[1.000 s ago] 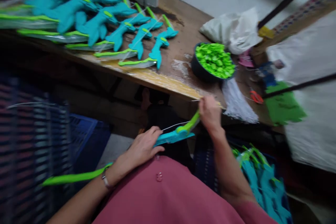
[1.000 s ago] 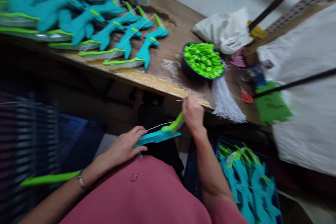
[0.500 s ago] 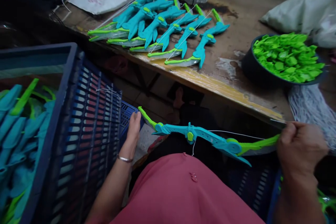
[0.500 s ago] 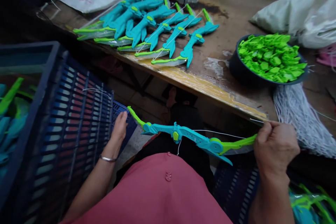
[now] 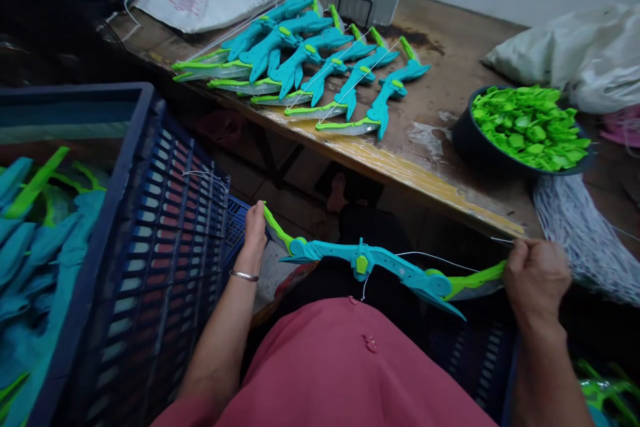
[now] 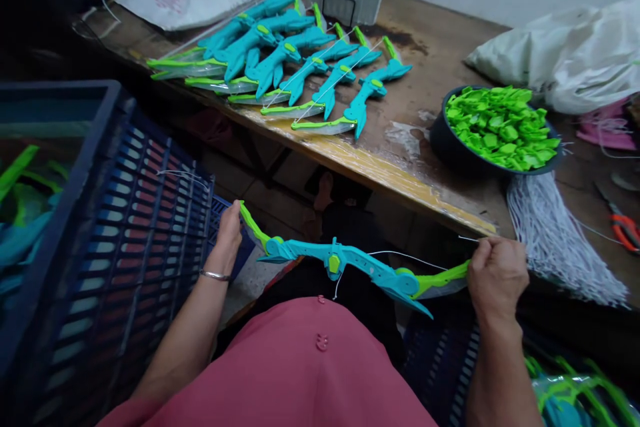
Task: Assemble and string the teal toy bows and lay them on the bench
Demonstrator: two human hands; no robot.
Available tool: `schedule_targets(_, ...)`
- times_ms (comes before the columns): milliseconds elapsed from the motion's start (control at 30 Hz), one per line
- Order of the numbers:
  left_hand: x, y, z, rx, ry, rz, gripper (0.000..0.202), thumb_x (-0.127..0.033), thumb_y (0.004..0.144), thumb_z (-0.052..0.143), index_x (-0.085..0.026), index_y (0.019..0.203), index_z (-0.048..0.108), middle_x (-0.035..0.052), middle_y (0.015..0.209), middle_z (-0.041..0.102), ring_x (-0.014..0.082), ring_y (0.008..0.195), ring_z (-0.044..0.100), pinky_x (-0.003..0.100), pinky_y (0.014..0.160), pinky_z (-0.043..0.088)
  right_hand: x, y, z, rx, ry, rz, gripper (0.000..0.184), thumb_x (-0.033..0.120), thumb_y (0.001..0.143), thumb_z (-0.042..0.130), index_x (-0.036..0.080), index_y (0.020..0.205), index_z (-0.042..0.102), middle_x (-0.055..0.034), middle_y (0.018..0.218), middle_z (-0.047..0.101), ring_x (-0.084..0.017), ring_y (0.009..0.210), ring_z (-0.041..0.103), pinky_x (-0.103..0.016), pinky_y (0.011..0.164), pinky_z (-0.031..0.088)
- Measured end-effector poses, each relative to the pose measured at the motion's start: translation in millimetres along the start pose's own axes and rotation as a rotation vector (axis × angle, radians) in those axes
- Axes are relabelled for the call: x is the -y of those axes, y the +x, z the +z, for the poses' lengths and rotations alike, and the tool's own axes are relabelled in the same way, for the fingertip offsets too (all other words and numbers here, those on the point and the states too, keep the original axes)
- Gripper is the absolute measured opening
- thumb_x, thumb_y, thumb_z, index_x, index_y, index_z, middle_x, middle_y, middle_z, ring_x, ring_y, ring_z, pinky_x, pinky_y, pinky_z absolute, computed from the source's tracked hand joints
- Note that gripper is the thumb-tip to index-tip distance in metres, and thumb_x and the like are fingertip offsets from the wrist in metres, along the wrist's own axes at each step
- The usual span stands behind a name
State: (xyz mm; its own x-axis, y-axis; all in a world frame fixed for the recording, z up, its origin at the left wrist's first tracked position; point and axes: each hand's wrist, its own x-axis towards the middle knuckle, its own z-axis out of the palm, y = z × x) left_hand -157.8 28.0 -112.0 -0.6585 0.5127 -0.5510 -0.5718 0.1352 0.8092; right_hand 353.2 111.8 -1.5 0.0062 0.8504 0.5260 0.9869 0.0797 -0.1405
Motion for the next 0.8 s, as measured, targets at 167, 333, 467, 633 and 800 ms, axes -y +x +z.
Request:
schedule_targets(167,-23.0,-15.9,0.7,0.068,-0.12,-0.037,0.044,-0.054,0.1,0.051,-0.016,0.081,0.06,-0.0005,0.066,0.058,0.0124,0.055,0.055,0.027,0.058,0.05,-15.9,16.5,7.8,-0.034,-0.025,0.018,0.024,0.03,0.07,0.052,0.029,0.063,0.029,-0.0068,0.064,0.044,-0.026,0.066,0.044,-0.044,0.066,0.033)
schedule_targets(333,-58.5,-68.6,12.1,0.133,-0.282,0.135,0.056,-0.07,0.096,0.043,-0.019,0.076,0.056,-0.0019,0.059,0.052,0.012,0.051,0.051,0.025,0.055,0.045,61.4,33.9,-16.1,-0.097,0.18,-0.276,0.02,0.026,0.082,0.056,0.027,0.066,0.045,-0.0117,0.071,0.057,-0.026,0.069,0.055,-0.041,0.066,0.039)
schedule_targets(467,-73.8,-129.0,31.0,0.366,-0.362,0.428,0.053,-0.071,0.087,0.058,-0.019,0.079,0.06,-0.0012,0.058,0.054,0.0142,0.052,0.051,0.028,0.056,0.045,194.1,28.9,-50.1,-0.047,0.533,-0.622,0.011,0.014,0.095,0.054,0.021,0.089,0.059,-0.0048,0.079,0.061,-0.017,0.069,0.055,-0.029,0.064,0.042)
schedule_targets(633,-80.9,-180.1,36.1,0.581,-0.376,0.61,0.048,-0.067,0.088,0.057,-0.02,0.075,0.059,-0.0012,0.058,0.051,0.0144,0.052,0.046,0.028,0.056,0.043,307.8,8.5,-80.4,0.155,0.979,-0.854,0.017,0.013,0.101,0.044,0.018,0.091,0.057,-0.0036,0.081,0.061,-0.013,0.071,0.056,-0.024,0.063,0.045)
schedule_targets(800,-77.2,-191.5,19.4,0.728,-0.452,0.477,0.04,-0.058,0.085,0.058,-0.021,0.07,0.052,-0.0009,0.063,0.043,0.0149,0.059,0.043,0.028,0.061,0.044,331.0,-19.0,-95.6,0.192,1.068,-0.928,0.019,0.018,0.105,0.04,0.014,0.099,0.057,-0.0048,0.082,0.06,-0.013,0.075,0.057,-0.024,0.061,0.046)
